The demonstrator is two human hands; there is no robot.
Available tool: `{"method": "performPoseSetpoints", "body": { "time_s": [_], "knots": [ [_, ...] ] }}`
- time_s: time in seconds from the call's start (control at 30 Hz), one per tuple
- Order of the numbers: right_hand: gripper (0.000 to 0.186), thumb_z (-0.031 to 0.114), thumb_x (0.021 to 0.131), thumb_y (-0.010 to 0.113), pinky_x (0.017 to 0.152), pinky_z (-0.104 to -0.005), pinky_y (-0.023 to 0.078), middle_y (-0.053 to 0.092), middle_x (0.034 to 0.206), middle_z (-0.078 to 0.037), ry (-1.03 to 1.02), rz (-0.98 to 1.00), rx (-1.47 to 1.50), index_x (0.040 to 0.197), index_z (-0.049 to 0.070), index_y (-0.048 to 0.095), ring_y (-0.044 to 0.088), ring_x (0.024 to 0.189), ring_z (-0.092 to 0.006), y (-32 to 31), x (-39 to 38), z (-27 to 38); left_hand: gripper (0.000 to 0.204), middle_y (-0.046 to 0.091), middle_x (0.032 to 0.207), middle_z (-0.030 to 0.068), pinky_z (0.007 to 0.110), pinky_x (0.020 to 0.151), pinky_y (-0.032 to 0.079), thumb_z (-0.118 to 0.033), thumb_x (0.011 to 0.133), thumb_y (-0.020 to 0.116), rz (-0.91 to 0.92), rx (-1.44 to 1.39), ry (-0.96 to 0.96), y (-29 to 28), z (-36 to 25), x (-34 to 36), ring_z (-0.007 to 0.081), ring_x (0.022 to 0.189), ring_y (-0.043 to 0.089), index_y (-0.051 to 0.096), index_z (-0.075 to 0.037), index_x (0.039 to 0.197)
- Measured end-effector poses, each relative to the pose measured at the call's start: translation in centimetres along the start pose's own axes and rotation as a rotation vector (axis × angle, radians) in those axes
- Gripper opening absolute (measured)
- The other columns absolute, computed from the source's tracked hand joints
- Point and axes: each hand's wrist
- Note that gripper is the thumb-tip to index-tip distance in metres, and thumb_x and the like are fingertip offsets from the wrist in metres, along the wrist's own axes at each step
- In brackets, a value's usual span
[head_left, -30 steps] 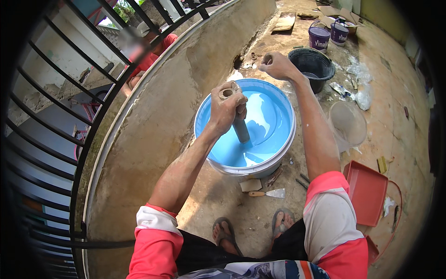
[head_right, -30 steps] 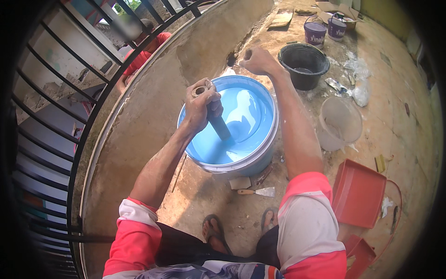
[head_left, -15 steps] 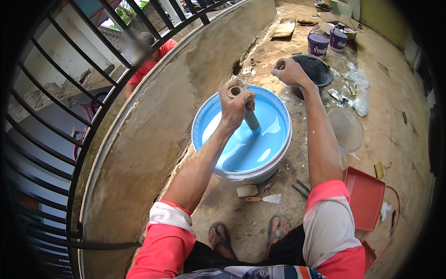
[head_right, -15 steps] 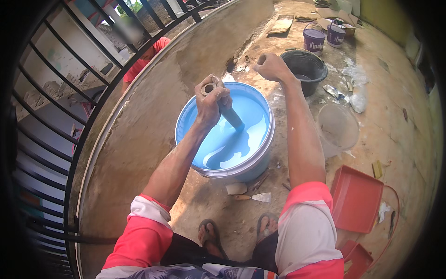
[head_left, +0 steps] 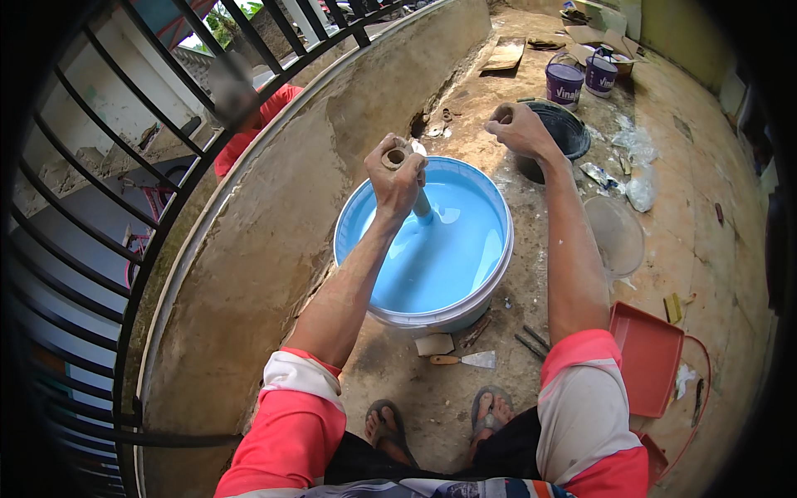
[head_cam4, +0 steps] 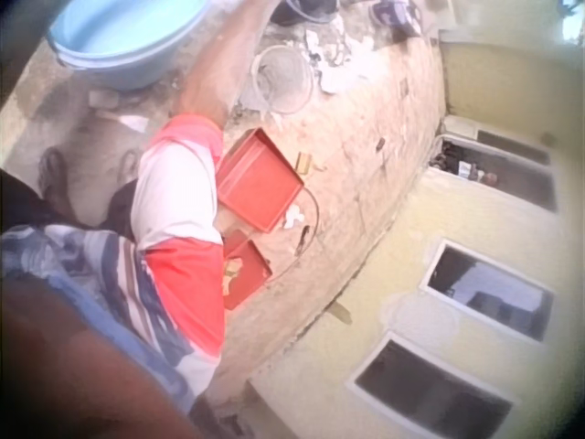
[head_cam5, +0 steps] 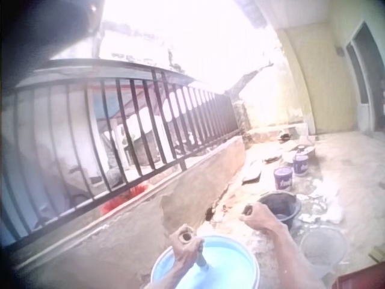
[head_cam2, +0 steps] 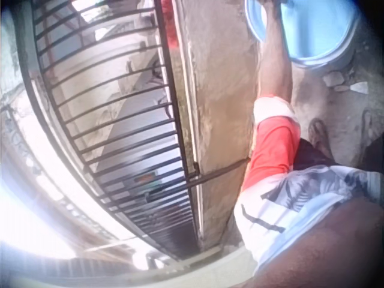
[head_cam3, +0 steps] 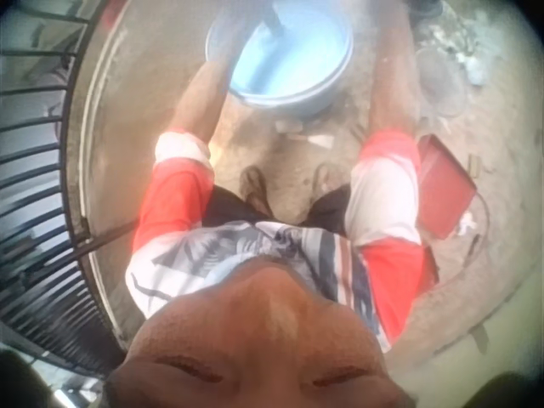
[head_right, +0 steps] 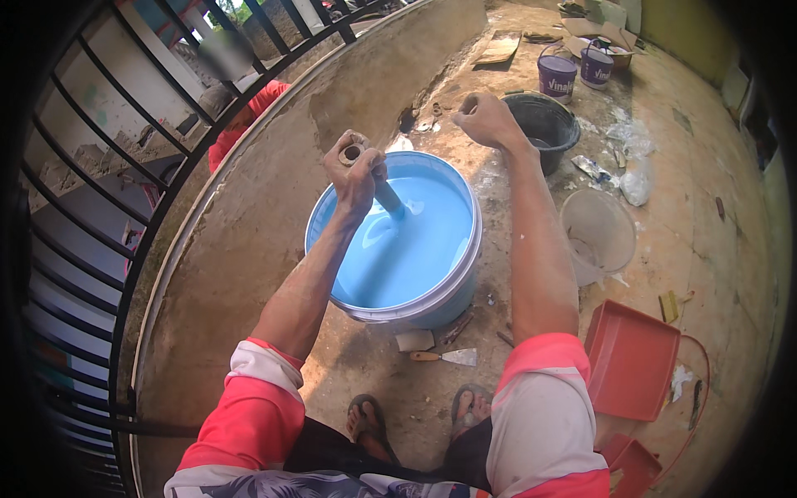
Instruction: The person uses a long-handled wooden stick to stir light blue paint in a white bucket. The person repeatedly dips and rotates the stick to blend the paint, occasionally lifting it to check consistency. The task occurs outdoors on a concrete surface with other paint containers nearby.
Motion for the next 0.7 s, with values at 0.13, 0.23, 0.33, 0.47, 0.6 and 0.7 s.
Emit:
{"method": "performPoseSetpoints", "body": {
  "time_s": [0.13, 0.23, 0.33, 0.47, 0.6, 0.7],
  "knots": [
    [0.037, 0.026, 0.082, 0.071, 0.089, -0.0379, 0.052, 0.073, 0.102, -0.022, 0.013, -0.080, 0.059, 0.105, -0.003, 0.071, 0.070, 0.098, -0.0304, -0.5, 0.9, -1.2, 0.013, 0.047, 0.059, 0.0029, 0.030, 0.044, 0.045, 0.000, 0.071, 0.060, 0.089, -0.256, -0.152, 1.3, -0.5, -1.6, 0.0133, 0.046, 0.049, 0.048, -0.005, 0.072],
    [0.038, 0.027, 0.082, 0.071, 0.089, -0.0384, 0.052, 0.073, 0.102, -0.021, 0.007, -0.073, 0.082, 0.105, -0.003, 0.071, 0.070, 0.099, -0.0307, 0.1, 1.5, -1.0, 0.014, 0.046, 0.059, 0.0023, 0.030, 0.043, 0.044, 0.001, 0.072, 0.058, 0.149, -0.338, -0.270, -1.0, -2.2, -2.8, 0.0128, 0.045, 0.046, 0.047, -0.006, 0.071],
    [0.038, 0.029, 0.083, 0.069, 0.089, -0.0389, 0.052, 0.073, 0.101, -0.021, -0.001, -0.025, 0.092, 0.104, -0.003, 0.071, 0.070, 0.099, -0.0312, 1.9, 1.6, -0.3, 0.013, 0.046, 0.058, 0.0031, 0.030, 0.042, 0.042, 0.002, 0.074, 0.056, 0.169, -0.198, -0.358, -5.0, -3.8, -2.5, 0.0121, 0.045, 0.044, 0.046, -0.007, 0.071],
    [0.044, 0.036, 0.086, 0.064, 0.090, -0.0408, 0.052, 0.072, 0.101, -0.025, -0.041, 0.020, -0.075, 0.103, -0.004, 0.071, 0.069, 0.099, -0.0347, 3.5, 0.6, 0.6, 0.012, 0.047, 0.057, 0.0030, 0.027, 0.041, 0.041, 0.002, 0.074, 0.056, 0.093, 0.044, -0.185, -6.8, -3.6, -1.4, 0.0114, 0.046, 0.047, 0.048, -0.005, 0.072],
    [0.065, 0.051, 0.098, 0.051, 0.094, -0.0390, 0.050, 0.070, 0.110, -0.028, 0.015, 0.167, -0.148, 0.125, -0.006, 0.064, 0.067, 0.104, -0.0350, 4.7, -0.4, 1.1, 0.013, 0.049, 0.060, 0.0017, 0.025, 0.041, 0.041, 0.006, 0.072, 0.059, -0.035, 0.060, 0.040, -5.1, -1.3, -1.0, 0.0102, 0.046, 0.050, 0.049, -0.003, 0.073],
    [0.070, 0.056, 0.100, 0.043, 0.097, -0.0403, 0.049, 0.067, 0.119, -0.028, 0.048, 0.235, -0.075, 0.129, -0.005, 0.062, 0.065, 0.110, -0.0369, 4.6, 0.2, -1.7, 0.014, 0.049, 0.062, 0.0024, 0.027, 0.043, 0.043, 0.002, 0.072, 0.062, -0.048, -0.135, 0.010, -2.2, -0.3, -1.4, 0.0110, 0.047, 0.051, 0.049, -0.004, 0.074]
  ]
}}
Point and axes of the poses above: each hand's wrist, its own x-axis towards the middle knuckle, its own y-axis out of the palm, z = x × y
